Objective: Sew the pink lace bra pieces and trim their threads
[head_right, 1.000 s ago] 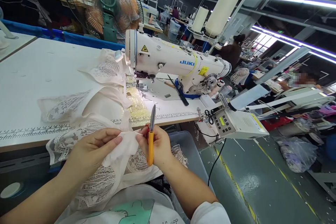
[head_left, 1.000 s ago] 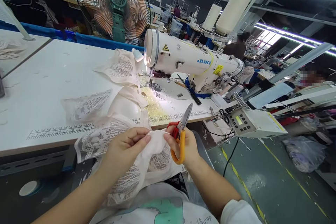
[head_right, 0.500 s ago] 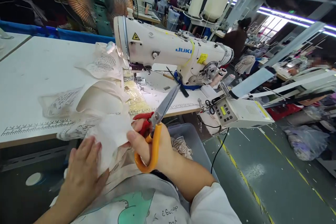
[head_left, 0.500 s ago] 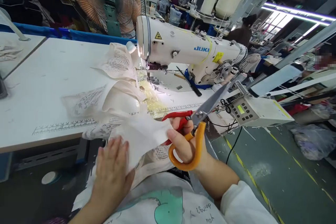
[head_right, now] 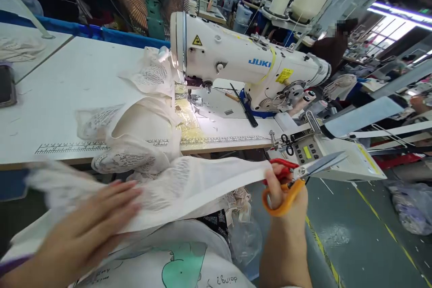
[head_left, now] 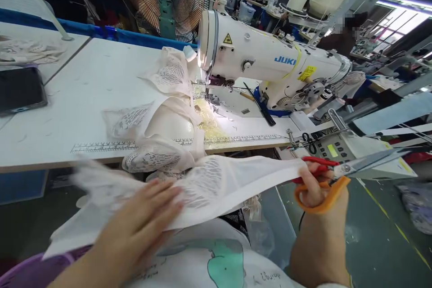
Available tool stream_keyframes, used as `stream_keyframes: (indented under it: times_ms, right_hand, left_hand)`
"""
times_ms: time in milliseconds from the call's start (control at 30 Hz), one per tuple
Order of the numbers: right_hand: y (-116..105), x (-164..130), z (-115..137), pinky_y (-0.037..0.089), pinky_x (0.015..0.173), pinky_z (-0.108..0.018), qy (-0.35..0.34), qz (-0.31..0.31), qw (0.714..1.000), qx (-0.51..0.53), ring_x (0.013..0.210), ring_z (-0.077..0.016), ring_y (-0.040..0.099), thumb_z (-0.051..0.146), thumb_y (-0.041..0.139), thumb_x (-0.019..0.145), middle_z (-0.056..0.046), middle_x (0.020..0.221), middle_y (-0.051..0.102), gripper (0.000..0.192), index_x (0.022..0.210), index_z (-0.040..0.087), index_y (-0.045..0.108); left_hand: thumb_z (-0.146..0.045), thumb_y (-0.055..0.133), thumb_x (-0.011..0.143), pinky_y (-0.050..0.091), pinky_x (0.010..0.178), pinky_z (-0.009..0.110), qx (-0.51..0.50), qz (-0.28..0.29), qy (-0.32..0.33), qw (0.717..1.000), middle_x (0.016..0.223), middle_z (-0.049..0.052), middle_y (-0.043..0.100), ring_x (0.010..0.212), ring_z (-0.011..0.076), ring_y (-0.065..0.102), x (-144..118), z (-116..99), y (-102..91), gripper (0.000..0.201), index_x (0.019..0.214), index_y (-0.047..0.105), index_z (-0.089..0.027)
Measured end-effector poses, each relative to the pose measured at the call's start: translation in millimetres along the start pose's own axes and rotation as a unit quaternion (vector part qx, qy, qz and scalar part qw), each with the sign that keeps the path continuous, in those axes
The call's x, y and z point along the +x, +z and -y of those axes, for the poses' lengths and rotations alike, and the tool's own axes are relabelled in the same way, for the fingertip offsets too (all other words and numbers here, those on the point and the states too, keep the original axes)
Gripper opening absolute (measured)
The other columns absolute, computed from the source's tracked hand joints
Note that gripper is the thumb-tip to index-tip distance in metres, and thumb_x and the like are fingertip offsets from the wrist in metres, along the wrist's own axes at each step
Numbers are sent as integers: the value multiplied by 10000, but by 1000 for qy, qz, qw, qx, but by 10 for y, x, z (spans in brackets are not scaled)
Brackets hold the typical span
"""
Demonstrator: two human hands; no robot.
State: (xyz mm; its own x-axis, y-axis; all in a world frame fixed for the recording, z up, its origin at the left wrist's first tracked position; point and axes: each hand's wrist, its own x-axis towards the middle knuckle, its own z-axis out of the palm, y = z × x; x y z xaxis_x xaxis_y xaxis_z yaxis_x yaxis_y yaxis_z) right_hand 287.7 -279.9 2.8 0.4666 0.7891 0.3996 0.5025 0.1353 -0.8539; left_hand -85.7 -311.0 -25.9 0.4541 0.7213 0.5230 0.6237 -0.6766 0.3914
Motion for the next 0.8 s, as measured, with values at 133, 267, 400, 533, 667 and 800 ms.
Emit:
stream_keyframes:
  times_ms: [133, 267, 400, 533, 667, 800]
  right_hand:
    - [-288, 110, -150, 403, 525, -309, 27, 133, 949, -286, 613, -223, 564, 545, 646, 697, -51, 681, 582, 352, 730, 208, 553]
    - [276, 201, -73, 425, 580, -305, -14, 275, 937, -214, 627, -205, 577, 481, 554, 781, -61, 739, 635, 291, 819, 193, 577]
    - [1387, 399, 203, 412, 597, -293, -28, 315, 923, -217, 705, -220, 586, 290, 565, 811, -66, 761, 633, 121, 749, 196, 520]
    - [2240, 501, 519, 421, 578, -275, -56, 341, 919, -191, 688, -214, 601, 149, 669, 713, -60, 724, 626, 223, 657, 203, 460]
    - [2551, 358, 675, 427, 564, -221, -75, 333, 928, -149, 713, -183, 649, 156, 635, 749, -3, 621, 576, 338, 566, 211, 356]
    - [2497, 304, 691, 382, 531, -201, -83, 339, 931, -107, 631, -132, 625, 181, 483, 832, 55, 524, 450, 334, 545, 207, 313]
  left_hand:
    - [-225, 598, 841, 422, 1058, 426, 1, 30, 68, 997, 1239, 71, 638, 1188, 238, 562, 315, 85, 226, 330, 1168, 604, -265]
    - [-296, 549, 835, 481, 957, 373, 138, -114, -45, 983, 1180, 68, 656, 1093, 227, 607, 668, 460, -30, 309, 1107, 646, -184]
    - [-481, 313, 889, 468, 778, 439, 258, -38, -220, 940, 1204, 158, 586, 1144, 337, 545, 1046, 714, -153, 616, 1277, 516, -48]
    - [-396, 339, 899, 449, 600, 311, 264, 21, -279, 923, 952, 92, 646, 918, 261, 635, 1150, 805, -155, 494, 1173, 602, -79]
    - [-340, 445, 873, 440, 533, 243, 245, -27, -303, 921, 870, 17, 647, 764, 194, 637, 995, 849, -193, 330, 1066, 647, -164]
    - [-303, 402, 883, 443, 602, 248, 227, -53, -306, 923, 881, -7, 634, 842, 200, 621, 788, 893, -298, 309, 1066, 626, -194]
